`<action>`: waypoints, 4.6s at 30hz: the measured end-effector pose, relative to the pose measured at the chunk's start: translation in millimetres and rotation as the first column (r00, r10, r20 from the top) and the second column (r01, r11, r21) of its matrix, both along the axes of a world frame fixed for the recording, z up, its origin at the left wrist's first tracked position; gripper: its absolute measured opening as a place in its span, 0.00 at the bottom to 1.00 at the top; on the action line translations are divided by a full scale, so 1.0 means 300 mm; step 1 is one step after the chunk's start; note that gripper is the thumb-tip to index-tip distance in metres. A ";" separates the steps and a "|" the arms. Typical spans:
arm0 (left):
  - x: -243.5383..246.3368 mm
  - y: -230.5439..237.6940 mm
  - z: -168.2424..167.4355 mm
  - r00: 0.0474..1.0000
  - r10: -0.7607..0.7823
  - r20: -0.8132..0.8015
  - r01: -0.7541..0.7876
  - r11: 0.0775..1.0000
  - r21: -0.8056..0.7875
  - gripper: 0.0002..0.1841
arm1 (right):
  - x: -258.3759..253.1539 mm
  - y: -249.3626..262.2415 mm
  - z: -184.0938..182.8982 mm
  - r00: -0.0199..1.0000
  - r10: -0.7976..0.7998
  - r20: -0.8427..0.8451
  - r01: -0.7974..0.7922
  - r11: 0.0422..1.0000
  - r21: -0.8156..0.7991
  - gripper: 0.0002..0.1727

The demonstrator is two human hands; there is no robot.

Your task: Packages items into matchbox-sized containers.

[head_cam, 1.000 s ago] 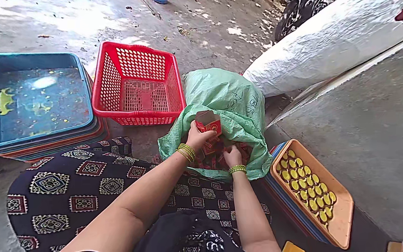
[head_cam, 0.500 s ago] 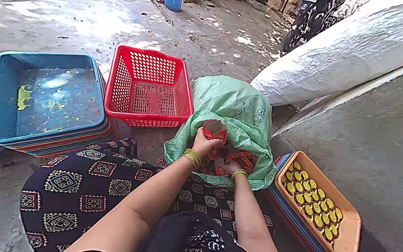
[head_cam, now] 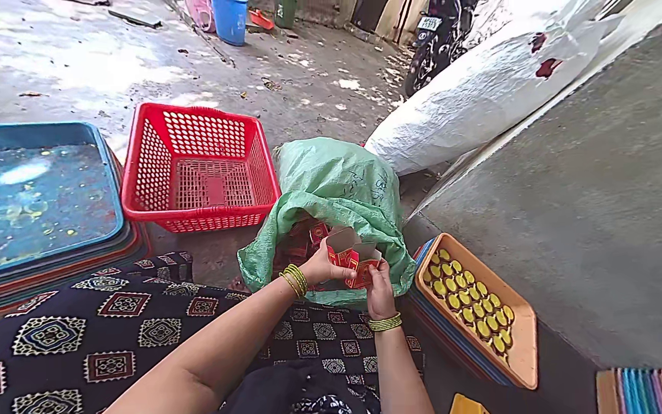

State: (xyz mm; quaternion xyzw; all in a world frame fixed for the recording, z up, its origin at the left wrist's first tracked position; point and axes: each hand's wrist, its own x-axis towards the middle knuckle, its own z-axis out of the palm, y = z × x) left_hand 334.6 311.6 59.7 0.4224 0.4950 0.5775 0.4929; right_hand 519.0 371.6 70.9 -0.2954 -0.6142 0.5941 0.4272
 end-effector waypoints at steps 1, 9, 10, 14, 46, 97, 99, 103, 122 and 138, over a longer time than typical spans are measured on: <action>0.018 -0.009 0.010 1.000 -0.008 -0.019 0.008 1.000 0.000 0.76 | 0.003 -0.016 0.002 0.999 -0.014 0.049 0.009 0.995 0.097 0.26; 0.198 -0.110 0.106 0.927 -0.322 -0.191 0.359 0.909 0.212 0.66 | 0.261 -0.111 0.081 0.997 0.081 -0.020 -0.071 0.953 0.293 0.45; 0.238 -0.125 0.112 0.904 -0.383 -0.191 0.420 0.880 0.220 0.68 | 0.318 -0.124 0.084 0.994 0.110 -0.006 -0.102 0.937 0.335 0.56; 0.386 -0.170 0.068 0.814 -0.451 -0.365 0.541 0.819 0.193 0.69 | 0.504 -0.221 0.059 0.989 0.070 0.132 -0.118 0.904 0.411 0.74; 0.502 -0.177 -0.085 0.863 -0.349 -0.366 0.455 0.852 0.259 0.78 | 0.847 0.289 0.017 0.054 -0.542 0.839 0.287 0.813 0.506 0.20; 0.483 -0.179 -0.118 0.810 -0.314 -0.496 0.440 0.884 0.159 0.81 | 0.624 0.470 0.074 0.178 -0.479 0.859 0.442 0.819 0.365 0.19; 0.485 -0.181 -0.122 0.805 -0.314 -0.503 0.436 0.888 0.144 0.82 | 0.633 0.363 0.095 0.323 -0.691 0.647 0.414 0.717 0.560 0.16; 0.486 -0.176 -0.122 0.819 -0.299 -0.489 0.429 0.886 0.178 0.82 | 0.633 0.067 0.202 0.783 -0.592 0.189 0.296 0.623 0.724 0.10; 0.492 -0.193 -0.111 0.798 -0.295 -0.525 0.439 0.882 0.172 0.81 | 0.813 0.167 0.194 -0.022 -0.645 0.764 0.280 0.729 0.624 0.19; 0.486 -0.189 -0.102 0.799 -0.297 -0.523 0.439 0.882 0.169 0.81 | 0.876 0.512 0.052 -0.201 -0.227 0.953 0.507 0.808 0.299 0.32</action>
